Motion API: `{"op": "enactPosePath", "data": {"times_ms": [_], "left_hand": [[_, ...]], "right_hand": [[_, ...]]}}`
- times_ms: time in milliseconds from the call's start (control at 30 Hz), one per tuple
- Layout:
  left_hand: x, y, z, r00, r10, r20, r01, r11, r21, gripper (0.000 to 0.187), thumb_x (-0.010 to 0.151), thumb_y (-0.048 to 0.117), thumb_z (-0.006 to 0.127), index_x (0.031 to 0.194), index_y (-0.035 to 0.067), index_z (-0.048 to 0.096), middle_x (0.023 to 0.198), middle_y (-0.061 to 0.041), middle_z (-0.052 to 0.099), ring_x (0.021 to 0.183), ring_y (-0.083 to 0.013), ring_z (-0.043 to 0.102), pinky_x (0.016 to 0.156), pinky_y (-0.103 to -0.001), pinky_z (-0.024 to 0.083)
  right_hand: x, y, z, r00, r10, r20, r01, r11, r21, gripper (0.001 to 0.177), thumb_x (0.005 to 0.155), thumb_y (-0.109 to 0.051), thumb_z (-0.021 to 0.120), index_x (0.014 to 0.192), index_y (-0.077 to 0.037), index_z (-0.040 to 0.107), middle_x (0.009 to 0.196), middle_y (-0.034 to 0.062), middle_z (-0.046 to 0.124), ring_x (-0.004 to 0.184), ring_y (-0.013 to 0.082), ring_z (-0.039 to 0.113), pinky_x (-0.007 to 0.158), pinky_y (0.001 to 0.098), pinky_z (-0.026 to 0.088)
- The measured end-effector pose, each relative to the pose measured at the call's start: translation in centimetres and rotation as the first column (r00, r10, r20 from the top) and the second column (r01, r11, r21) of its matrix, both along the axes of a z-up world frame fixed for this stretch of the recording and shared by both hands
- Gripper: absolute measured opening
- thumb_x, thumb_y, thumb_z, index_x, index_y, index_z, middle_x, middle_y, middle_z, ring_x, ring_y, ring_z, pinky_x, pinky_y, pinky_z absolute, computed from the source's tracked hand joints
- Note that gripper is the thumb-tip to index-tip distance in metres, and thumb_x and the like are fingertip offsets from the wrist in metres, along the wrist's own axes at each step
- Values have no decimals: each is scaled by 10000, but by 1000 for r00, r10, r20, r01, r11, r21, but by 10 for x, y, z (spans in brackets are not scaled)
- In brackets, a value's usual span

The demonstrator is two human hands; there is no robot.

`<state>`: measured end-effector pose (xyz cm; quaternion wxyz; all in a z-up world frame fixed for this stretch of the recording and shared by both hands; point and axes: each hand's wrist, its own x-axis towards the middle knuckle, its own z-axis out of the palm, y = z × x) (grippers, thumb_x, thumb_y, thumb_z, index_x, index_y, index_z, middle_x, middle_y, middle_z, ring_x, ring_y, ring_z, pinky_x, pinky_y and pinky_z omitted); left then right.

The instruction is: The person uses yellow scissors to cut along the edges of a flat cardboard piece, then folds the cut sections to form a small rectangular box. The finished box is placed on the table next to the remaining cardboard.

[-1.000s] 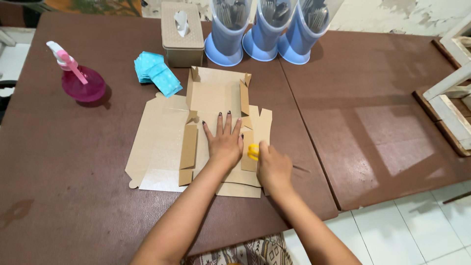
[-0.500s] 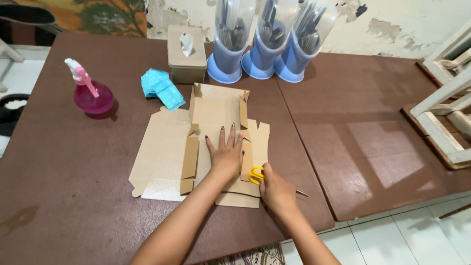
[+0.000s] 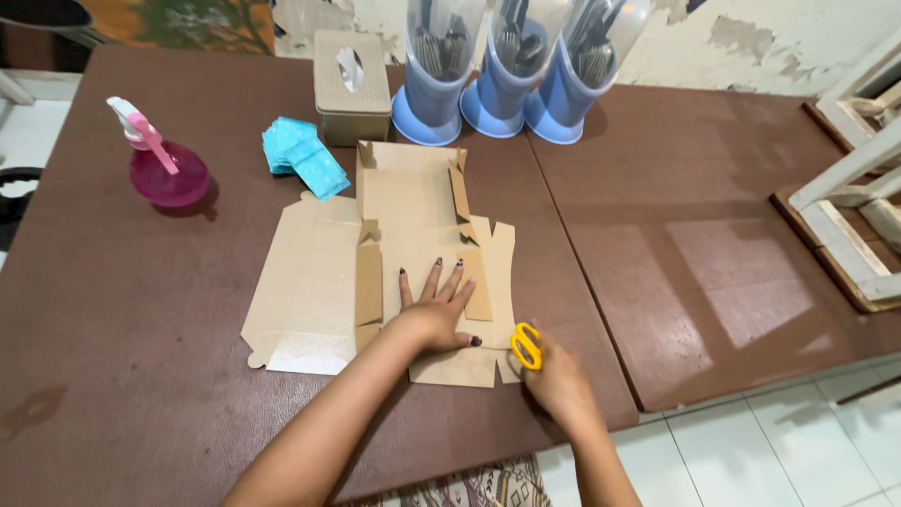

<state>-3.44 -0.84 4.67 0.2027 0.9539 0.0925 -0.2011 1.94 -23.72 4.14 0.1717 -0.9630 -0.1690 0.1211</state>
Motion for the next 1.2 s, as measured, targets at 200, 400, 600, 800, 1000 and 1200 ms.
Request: {"op": "enactPosePath", "data": {"times_ms": [200,400,600,800,1000,1200], "left_hand": [[10,4,-25,1000,-13,-17,13,1000,3,1103,851,683,604,1651,274,-35,1725,-19,-181,1565,-321,-252,1104,-797,-158],[17,7,-39,998,42,52,-37,995,-90,851,961,654,378,1649,301,22,1741,28,-169,1585,-301,-232,1117,-811,-186],[11,1,-21,1000,5,-19,-5,1000,14,980,915,625,511,1647,281,-43,1722,5,-206,1563,-305,-253,1098,-794,-169],[3,-2,-4,999,12,-33,-12,1000,-5,1020,901,621,550,1647,266,-48,1724,-2,-199,1566,-313,-265,1103,-796,-179],[5,-1,1,999,11,-53,-12,1000,-20,1074,859,551,631,1652,263,-34,1728,-7,-184,1565,-309,-262,1113,-771,-182],[2,-4,0,999,44,-25,-45,999,-17,1044,854,574,611,1647,294,-8,1730,25,-159,1572,-274,-243,1127,-761,-192]], "right_hand": [[-22,8,7,999,54,0,-52,975,218,674,798,-129,717,1442,-240,553,1110,204,736,1058,393,712,879,447,578],[-46,24,33,962,194,-194,-199,980,-6,810,803,-197,748,1523,-368,417,1049,152,762,938,360,755,860,436,583],[-31,22,56,869,325,-374,-336,941,37,807,784,-260,808,1509,-261,454,1008,177,758,940,318,757,830,404,578],[-8,29,28,878,276,392,-289,957,-25,266,901,-196,683,1100,-76,552,928,142,720,781,394,706,633,498,550],[-19,38,-5,731,359,580,-295,933,-205,197,850,-110,614,1043,-110,572,823,111,656,626,374,659,556,513,519],[16,69,2,790,314,527,-281,949,-145,220,869,-121,601,1081,-113,546,915,130,684,695,404,676,582,513,522]]}}
